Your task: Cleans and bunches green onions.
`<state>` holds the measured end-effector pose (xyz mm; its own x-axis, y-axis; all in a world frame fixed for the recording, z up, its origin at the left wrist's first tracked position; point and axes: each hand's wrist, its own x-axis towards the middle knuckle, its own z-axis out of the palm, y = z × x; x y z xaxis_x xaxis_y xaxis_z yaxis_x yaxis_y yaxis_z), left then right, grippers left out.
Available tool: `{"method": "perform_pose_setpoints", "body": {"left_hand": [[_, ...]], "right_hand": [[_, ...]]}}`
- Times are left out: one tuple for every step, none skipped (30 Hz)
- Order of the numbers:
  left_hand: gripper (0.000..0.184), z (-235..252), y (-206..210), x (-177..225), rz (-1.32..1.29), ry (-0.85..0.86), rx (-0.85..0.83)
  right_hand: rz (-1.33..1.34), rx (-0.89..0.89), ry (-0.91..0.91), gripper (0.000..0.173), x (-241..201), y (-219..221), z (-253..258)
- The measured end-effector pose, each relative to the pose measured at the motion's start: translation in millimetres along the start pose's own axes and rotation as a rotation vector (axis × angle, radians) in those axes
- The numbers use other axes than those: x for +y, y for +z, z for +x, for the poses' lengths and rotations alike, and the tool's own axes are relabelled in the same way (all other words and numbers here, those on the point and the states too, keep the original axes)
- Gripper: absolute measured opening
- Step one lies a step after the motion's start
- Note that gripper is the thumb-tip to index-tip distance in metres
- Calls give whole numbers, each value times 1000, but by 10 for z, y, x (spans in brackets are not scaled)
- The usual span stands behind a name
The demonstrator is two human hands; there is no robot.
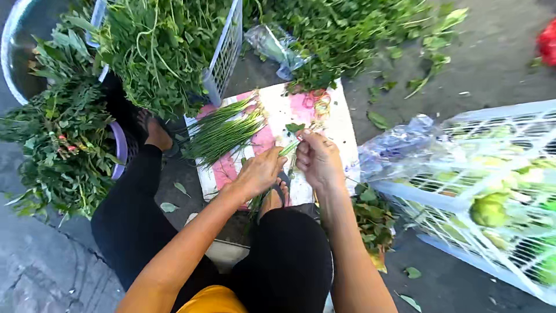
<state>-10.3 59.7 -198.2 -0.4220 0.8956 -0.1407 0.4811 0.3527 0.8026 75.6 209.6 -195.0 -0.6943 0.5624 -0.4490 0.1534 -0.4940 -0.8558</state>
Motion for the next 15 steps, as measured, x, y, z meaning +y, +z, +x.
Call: {"method": "perform_pose_setpoints", "body": {"left_hand": [[39, 78, 23, -113, 47, -47, -20], [38, 157, 15, -235, 104, -99, -50], [38, 239, -14, -369, 173, -146, -70], [38, 339, -57, -516, 239, -189, -74], [39, 459, -109, -689, 303, -234, -61], [41, 589, -169, -894, 379, -273, -44], [42, 714, -246, -1086, 449, -298, -26], [42, 831, -329, -1264, 501, -315, -21], [43, 939, -402, -1441, 542, -313, -12], [43, 1041, -470, -1612, 572, -295, -7], [44, 1138, -525, -1770, 592, -271, -3], [47, 1223, -554, -1910, 606, -249, -3], [54, 1289, -543, -2010, 607, -238, -15], [61, 1333, -484, -2053, 613, -220, -22], [62, 1369, -373, -2037, 612, -188, -5]], "right_hand": [[-14, -9, 49, 25, 165, 4, 114], [-37, -37, 106, 23, 331, 4, 208], [-82, -88, 173, 22, 490, -20, 286], [-112, -145, 233, 27, 644, -59, 366], [-134, -174, 275, 32, 801, -110, 447], [-156, -155, 294, 32, 964, -176, 520], [-204, -93, 289, 28, 1134, -268, 580], [-271, -8, 276, 25, 1305, -387, 624], [-358, 80, 264, 22, 1465, -520, 656], [-452, 161, 255, 20, 1603, -639, 676], [-548, 223, 250, 19, 1709, -723, 688], [-643, 265, 244, 21, 1794, -770, 692], [-737, 296, 235, 26, 1871, -783, 686], [-839, 315, 231, 34, 1933, -767, 687], [-934, 324, 231, 42, 1989, -735, 713]]}}
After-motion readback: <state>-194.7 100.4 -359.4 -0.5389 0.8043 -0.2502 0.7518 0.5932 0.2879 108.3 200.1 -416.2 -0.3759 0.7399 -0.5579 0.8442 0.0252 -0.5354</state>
